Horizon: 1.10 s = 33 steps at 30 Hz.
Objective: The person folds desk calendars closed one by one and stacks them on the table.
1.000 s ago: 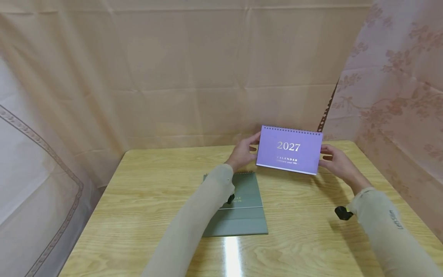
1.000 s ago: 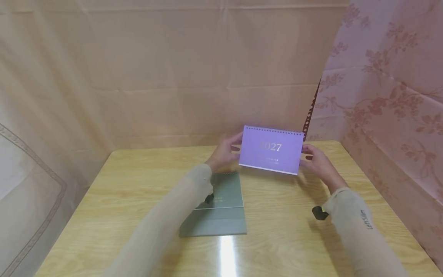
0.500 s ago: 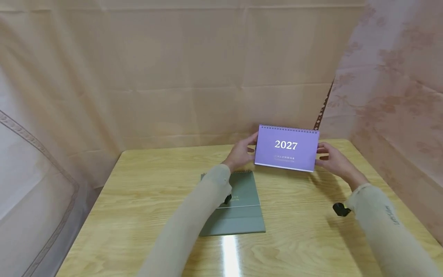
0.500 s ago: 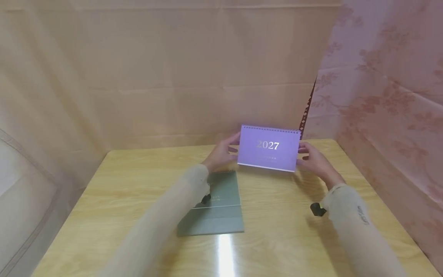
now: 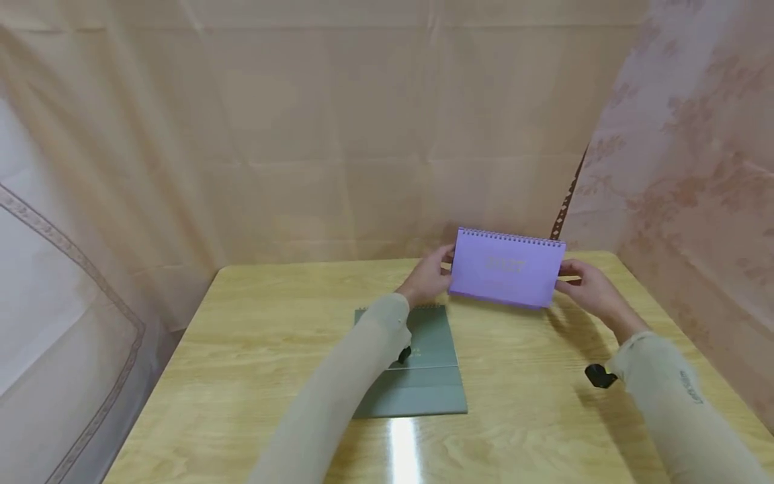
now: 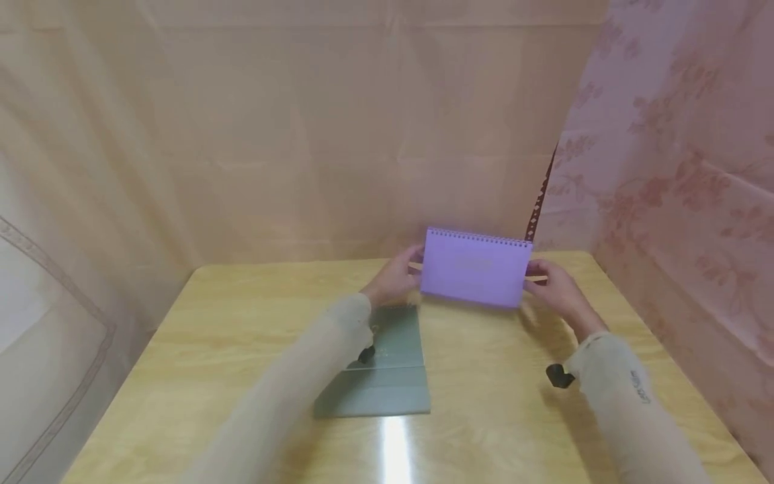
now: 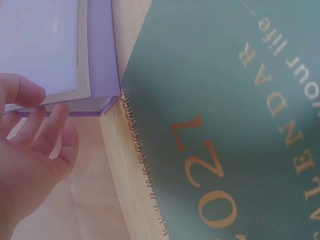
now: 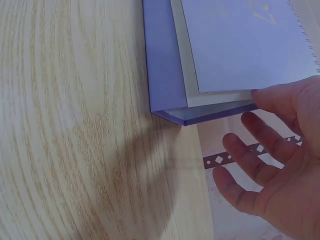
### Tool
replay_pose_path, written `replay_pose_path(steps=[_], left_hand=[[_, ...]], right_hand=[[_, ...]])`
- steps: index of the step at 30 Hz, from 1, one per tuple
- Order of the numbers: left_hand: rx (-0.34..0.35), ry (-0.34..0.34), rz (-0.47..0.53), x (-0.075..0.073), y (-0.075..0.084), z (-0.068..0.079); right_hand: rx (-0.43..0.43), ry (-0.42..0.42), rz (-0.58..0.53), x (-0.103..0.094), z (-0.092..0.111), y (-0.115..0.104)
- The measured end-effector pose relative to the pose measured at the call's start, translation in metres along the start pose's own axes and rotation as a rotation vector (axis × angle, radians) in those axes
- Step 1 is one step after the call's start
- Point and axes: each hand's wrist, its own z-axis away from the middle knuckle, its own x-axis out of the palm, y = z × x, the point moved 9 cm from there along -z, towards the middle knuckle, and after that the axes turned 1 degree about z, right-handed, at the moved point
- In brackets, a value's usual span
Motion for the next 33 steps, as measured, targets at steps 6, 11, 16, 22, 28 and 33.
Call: replay_pose_path(steps=[6, 11, 16, 22, 28, 33], left_hand=[[-0.042, 0.026, -0.021, -0.007, -0.011, 0.003], [-0.07, 0.054, -0.046, -0.01, -0.011, 0.004], [-0.091, 0.084, -0.096, -0.014, -0.009, 0.007], [-0.091, 0.113, -0.117, -0.019, -0.011, 0.008], [-0.115, 0.102, -0.134, -0.012, -0.016, 0.006], [-0.132, 0.109, -0.119, -0.009, -0.019, 0.003]], right_hand=[[0.035, -0.028, -0.059, 0.007, -0.004, 0.001], [0.072, -0.025, -0.226, 0.005, -0.007, 0.005], [0.068, 0.034, -0.154, 0.007, -0.012, 0.002], [0.053, 0.031, -0.08, 0.021, -0.016, -0.001], [0.016, 0.026, -0.069, 0.028, -0.012, -0.006], [0.016, 0.039, -0.035, 0.025, -0.01, -0.007]])
